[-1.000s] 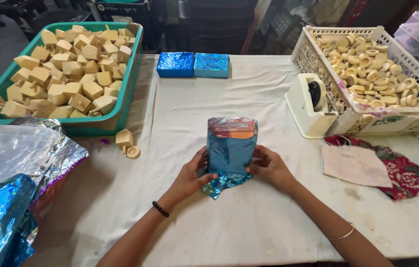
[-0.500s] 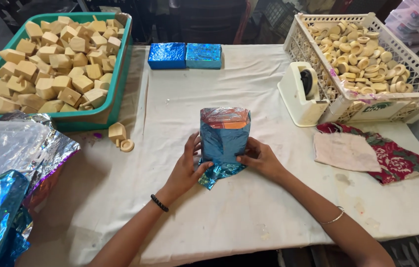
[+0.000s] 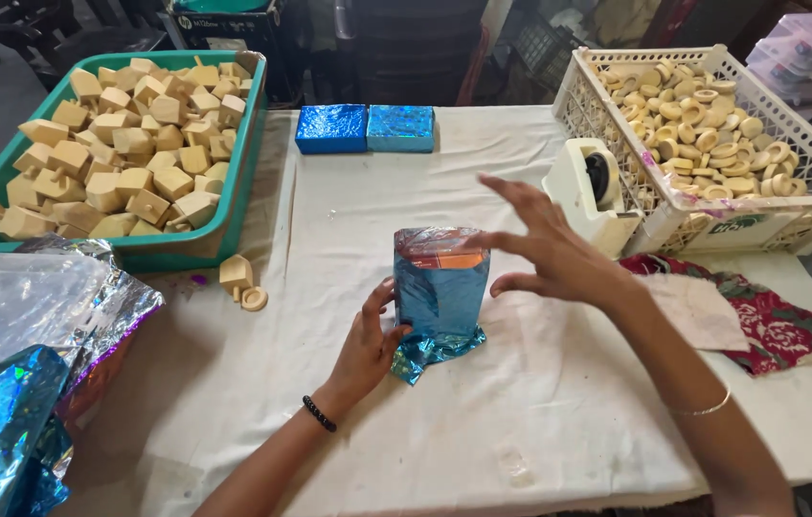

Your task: The person wraps a small rectangular box with shiny blue foil paper. They smooth the foil, fold the edges around the box, and secure the package using clear tape from a dispenser.

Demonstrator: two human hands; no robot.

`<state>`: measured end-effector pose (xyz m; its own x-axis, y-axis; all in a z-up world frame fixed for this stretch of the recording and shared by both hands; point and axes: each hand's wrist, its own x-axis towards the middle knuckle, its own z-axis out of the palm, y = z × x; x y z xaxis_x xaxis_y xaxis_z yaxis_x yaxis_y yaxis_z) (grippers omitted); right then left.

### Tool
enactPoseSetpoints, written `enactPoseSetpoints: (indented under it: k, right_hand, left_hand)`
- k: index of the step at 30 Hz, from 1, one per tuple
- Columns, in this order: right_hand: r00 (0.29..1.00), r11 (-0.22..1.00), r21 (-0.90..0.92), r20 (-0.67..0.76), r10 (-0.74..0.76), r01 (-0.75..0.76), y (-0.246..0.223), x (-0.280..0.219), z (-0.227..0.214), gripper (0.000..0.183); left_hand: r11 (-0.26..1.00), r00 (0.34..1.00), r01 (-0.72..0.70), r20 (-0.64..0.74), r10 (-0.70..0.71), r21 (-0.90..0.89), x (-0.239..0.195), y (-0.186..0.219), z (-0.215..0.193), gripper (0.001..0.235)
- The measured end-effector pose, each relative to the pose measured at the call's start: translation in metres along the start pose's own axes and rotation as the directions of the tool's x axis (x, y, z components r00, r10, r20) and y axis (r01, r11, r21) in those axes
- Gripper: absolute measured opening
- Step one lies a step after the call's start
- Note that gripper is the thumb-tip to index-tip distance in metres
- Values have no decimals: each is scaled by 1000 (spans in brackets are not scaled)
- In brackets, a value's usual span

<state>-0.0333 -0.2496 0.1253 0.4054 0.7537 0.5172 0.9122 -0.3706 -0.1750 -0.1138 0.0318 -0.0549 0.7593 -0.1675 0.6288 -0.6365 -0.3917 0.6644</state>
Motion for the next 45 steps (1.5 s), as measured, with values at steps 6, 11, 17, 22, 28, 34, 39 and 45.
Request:
enactPoseSetpoints:
  k: [6,11,17,22,28,34,39,45]
  right_hand:
    - [920,841,-485,391,-37,240,-8,52,-29,11]
    - [985,990,-140,-169,-28,4,24,19,-46,26]
    - [947,778,548,89,309,-306,19,-28,53,113]
    - [826,303,861,207,524,-408,-7,-22,89,106]
    - [757,172,926,157,634,-335,-9,-26,109,71]
    - [691,94,932,190,698,-351,-14,-22,106,49]
    - [685,74,921,229,691,-383,-22,-17,101,46]
    - [635,15,917,264,726,-399,-25,-16,103,45]
  left_hand:
    - [1000,1000,10,9,-11,24,-1,-1,0,75]
    - [995,998,61,21,-59,-81,0,0,-3,87]
    - [883,944,326,64,-324,-338,32,18,-10,94]
    - [892,954,297,61,-294,-342,52,34,-8,67]
    - [847,937,338,64,-343,-411,57,41,-2,46]
    - [694,886,432,126,-446,-576,61,52,0,42]
    - [597,827,511,165,-538,-618,65,55,-1,39]
    - [536,754,592,179,-633,-602,70,56,1,33]
